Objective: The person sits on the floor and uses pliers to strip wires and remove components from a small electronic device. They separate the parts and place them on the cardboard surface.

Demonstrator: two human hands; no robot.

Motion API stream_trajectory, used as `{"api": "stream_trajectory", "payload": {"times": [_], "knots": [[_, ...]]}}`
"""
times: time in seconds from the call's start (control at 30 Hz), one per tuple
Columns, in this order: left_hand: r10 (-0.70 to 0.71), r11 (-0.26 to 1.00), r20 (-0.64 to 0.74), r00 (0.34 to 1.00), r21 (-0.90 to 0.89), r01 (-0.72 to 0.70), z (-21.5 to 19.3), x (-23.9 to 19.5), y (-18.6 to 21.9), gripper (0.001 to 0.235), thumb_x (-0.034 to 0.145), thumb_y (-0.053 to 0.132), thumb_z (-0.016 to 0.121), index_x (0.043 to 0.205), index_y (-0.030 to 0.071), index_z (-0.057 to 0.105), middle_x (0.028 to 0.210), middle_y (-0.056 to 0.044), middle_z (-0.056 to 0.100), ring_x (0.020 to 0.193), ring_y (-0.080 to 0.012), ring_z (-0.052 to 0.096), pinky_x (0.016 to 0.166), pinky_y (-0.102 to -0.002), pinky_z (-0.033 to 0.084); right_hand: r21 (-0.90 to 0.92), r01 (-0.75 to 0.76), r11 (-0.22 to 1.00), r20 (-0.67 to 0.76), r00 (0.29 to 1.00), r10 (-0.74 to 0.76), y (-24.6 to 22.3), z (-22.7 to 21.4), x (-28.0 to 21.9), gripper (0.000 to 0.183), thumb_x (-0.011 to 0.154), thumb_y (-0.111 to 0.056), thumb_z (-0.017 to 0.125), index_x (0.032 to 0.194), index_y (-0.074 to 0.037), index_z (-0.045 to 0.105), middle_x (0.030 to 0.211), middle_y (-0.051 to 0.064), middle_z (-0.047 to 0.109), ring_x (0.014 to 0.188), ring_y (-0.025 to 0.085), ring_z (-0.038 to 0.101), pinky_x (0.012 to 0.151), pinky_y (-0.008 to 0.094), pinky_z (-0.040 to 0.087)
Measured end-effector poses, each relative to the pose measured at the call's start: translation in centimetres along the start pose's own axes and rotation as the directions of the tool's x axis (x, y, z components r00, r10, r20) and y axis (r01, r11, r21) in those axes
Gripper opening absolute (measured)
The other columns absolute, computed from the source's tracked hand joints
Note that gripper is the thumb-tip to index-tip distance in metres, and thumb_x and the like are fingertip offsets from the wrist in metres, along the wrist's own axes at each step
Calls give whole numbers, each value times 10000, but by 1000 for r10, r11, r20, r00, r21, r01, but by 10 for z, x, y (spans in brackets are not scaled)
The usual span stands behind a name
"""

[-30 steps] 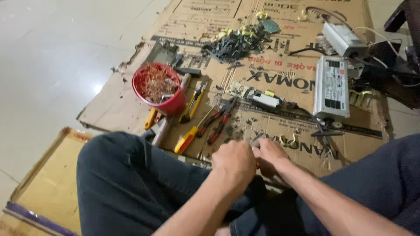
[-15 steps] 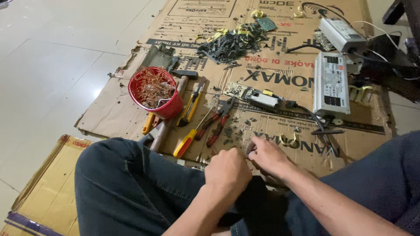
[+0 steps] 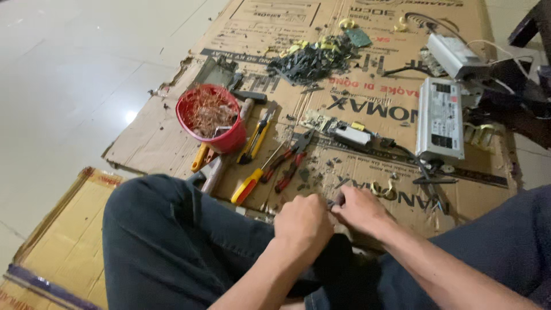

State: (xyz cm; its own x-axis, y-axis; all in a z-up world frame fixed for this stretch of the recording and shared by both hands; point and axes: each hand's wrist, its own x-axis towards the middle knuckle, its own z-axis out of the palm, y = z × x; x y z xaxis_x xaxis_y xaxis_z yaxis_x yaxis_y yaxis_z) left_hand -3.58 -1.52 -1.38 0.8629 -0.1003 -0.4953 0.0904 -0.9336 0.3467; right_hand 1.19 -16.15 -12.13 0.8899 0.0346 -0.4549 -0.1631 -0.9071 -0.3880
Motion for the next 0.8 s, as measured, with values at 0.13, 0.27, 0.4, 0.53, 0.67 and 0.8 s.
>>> {"api": "stream_trajectory", "payload": {"times": [0.13,0.27,0.4,0.53,0.67,0.8], "knots": [[61,998,-10,998,4,-61,1,12,0,310,903,261,577,997,42,775,960,-226,752,979,-448,725,780,-581,596,-11,73,997,-52,996,-73,-8,-8,-8,278,785,-336,666,942,-124,756,948,123,802,1043,391,720,900,532,567],[131,987,-24,991,99,-128,6,10,8,289,949,218,558,1024,46,778,959,-181,765,976,-415,734,743,-555,606,59,76,995,-64,995,-72,-8,-9,-20,311,894,-276,489,922,-98,743,974,196,789,1038,439,713,893,554,558],[152,977,-23,988,155,-146,21,10,8,379,1000,254,449,1005,63,777,936,-143,766,948,-392,740,722,-589,595,-33,192,981,-88,977,-194,9,16,1,274,913,-177,439,946,-41,675,958,258,760,1008,451,716,910,566,555],[116,980,-29,993,168,-109,15,-1,8,401,1040,220,410,1066,34,764,1002,-141,754,1012,-390,723,759,-560,595,31,244,969,-109,965,-239,-35,-20,-47,205,895,-150,490,980,-16,619,1000,292,742,1018,485,700,949,593,535],[115,984,-26,993,136,-111,22,9,-2,408,1021,268,428,1024,39,766,951,-170,758,986,-405,734,754,-565,593,76,192,978,-127,975,-182,-14,2,-15,138,917,-184,516,987,-114,612,953,160,779,970,383,739,869,549,568],[89,989,-11,996,121,-87,21,10,-4,417,1012,296,439,1003,45,772,928,-176,761,978,-411,735,754,-575,593,249,137,959,-176,980,-94,-20,3,-13,246,981,-209,475,990,-114,701,823,138,784,843,344,757,801,486,593]]}}
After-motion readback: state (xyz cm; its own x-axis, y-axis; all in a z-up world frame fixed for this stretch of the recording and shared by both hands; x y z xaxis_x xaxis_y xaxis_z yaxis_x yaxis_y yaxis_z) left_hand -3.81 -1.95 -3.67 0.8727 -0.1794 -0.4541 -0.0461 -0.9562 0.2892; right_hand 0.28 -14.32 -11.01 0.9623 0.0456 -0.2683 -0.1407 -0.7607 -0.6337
